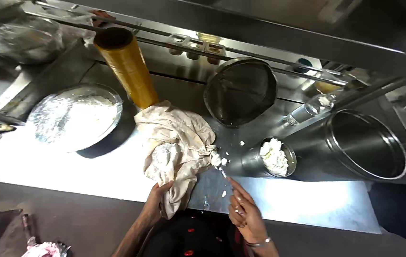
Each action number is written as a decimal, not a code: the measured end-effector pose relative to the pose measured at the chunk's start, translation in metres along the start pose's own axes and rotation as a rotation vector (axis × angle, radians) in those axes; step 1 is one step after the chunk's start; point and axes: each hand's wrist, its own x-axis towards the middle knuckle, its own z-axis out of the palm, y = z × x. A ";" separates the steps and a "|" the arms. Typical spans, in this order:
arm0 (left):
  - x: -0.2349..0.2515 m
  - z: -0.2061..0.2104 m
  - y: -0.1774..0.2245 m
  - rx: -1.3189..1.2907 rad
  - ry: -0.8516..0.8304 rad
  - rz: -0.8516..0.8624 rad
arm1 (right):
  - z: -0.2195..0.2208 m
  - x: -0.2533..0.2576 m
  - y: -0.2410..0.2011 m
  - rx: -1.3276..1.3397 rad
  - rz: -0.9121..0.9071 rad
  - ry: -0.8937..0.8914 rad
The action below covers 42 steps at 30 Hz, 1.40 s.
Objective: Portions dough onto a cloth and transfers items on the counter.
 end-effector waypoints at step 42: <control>0.064 0.157 -0.014 0.784 -0.398 0.248 | -0.056 0.035 0.049 -1.033 -0.130 0.399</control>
